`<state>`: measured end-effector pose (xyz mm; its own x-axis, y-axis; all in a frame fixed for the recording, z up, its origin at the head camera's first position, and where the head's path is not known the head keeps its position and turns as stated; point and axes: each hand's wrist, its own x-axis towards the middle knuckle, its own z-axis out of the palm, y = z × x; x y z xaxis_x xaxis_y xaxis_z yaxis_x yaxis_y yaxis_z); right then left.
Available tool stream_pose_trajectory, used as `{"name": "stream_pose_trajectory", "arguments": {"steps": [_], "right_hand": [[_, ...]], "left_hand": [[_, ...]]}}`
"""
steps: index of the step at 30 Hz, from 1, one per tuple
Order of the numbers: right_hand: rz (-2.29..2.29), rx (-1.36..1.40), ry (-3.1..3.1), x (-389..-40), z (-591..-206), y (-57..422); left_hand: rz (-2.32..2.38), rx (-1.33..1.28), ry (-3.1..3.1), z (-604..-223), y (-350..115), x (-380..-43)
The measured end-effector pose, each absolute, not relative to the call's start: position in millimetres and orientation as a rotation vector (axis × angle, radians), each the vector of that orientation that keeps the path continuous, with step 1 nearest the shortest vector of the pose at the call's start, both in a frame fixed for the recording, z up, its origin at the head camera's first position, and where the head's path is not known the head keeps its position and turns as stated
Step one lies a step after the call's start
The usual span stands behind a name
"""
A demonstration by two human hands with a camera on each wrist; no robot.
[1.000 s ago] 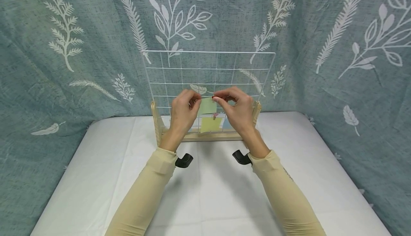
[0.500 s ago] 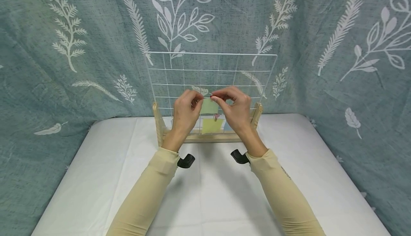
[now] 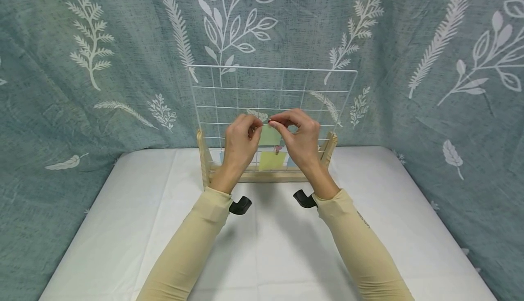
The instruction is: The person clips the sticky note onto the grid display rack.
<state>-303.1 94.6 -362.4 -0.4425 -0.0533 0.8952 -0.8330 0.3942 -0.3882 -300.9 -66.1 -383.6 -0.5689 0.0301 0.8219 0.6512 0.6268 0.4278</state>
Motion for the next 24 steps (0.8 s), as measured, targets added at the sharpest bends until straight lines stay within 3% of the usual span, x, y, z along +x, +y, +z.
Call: {"name": "stream_pose_trajectory", "arguments": {"steps": [24], "right_hand": [[1.099, 0.681, -1.943, -312.5, -372.5, 94.5]], "left_hand": [[-0.937, -0.510, -2.033, -382.3, -63.7, -295.9]]}}
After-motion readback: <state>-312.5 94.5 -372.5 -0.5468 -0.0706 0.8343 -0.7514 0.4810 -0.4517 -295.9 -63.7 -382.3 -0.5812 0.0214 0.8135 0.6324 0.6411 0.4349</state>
